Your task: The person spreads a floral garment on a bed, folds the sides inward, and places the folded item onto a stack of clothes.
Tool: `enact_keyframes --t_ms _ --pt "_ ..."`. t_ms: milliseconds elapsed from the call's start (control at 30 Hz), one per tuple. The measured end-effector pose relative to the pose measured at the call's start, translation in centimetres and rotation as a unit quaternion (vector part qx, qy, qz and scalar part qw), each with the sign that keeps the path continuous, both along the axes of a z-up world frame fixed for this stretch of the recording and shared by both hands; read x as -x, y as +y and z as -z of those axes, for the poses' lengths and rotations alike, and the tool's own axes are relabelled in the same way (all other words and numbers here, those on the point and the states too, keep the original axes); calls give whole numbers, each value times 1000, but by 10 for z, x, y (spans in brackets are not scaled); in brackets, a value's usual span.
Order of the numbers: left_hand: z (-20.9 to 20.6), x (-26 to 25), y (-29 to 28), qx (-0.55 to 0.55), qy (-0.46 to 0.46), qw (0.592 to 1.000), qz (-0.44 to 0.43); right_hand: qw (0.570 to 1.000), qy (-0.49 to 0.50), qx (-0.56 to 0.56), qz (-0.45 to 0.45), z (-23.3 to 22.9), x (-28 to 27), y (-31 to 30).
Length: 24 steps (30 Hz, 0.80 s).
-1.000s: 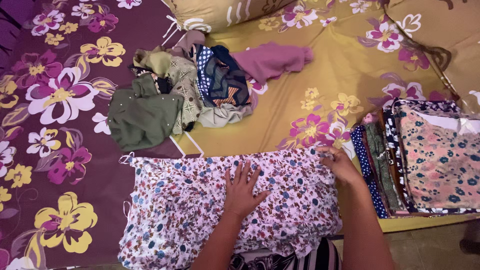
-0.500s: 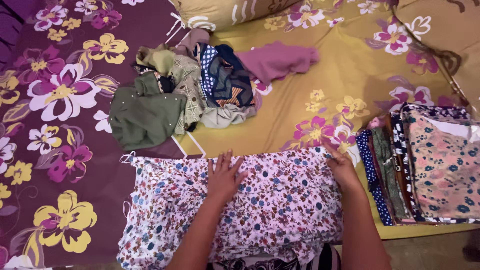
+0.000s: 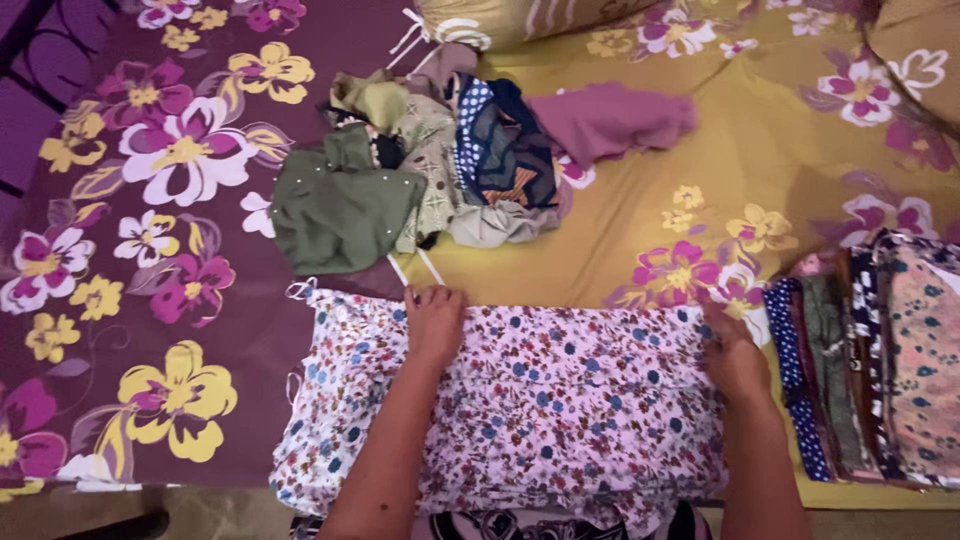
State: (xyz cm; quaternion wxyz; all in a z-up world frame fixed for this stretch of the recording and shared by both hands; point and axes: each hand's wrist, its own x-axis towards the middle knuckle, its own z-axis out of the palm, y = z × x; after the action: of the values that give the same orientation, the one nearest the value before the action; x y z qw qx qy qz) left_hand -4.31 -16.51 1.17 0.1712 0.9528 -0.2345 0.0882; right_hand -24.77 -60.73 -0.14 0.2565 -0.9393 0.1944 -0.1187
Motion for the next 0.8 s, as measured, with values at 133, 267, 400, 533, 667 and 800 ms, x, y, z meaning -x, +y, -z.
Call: enact_keyframes --t_ms 133,267,400,533,667,800 --pt "-2 4 15 2 -39 999 -10 964 69 230 117 -31 -10 60" --pt "-6 5 62 14 -46 997 -58 985 -39 161 45 -35 -24 111" --pt "-10 -5 131 82 -3 994 -78 987 4 155 -31 -29 -31 152" --pt "3 -12 173 187 106 974 -76 999 -24 42 -15 -29 -44 212" --pt "35 -10 182 203 45 978 -23 955 40 -282 -86 -43 -54 329" --pt "46 6 182 200 11 979 -29 940 125 -88 -306 -78 -53 418"
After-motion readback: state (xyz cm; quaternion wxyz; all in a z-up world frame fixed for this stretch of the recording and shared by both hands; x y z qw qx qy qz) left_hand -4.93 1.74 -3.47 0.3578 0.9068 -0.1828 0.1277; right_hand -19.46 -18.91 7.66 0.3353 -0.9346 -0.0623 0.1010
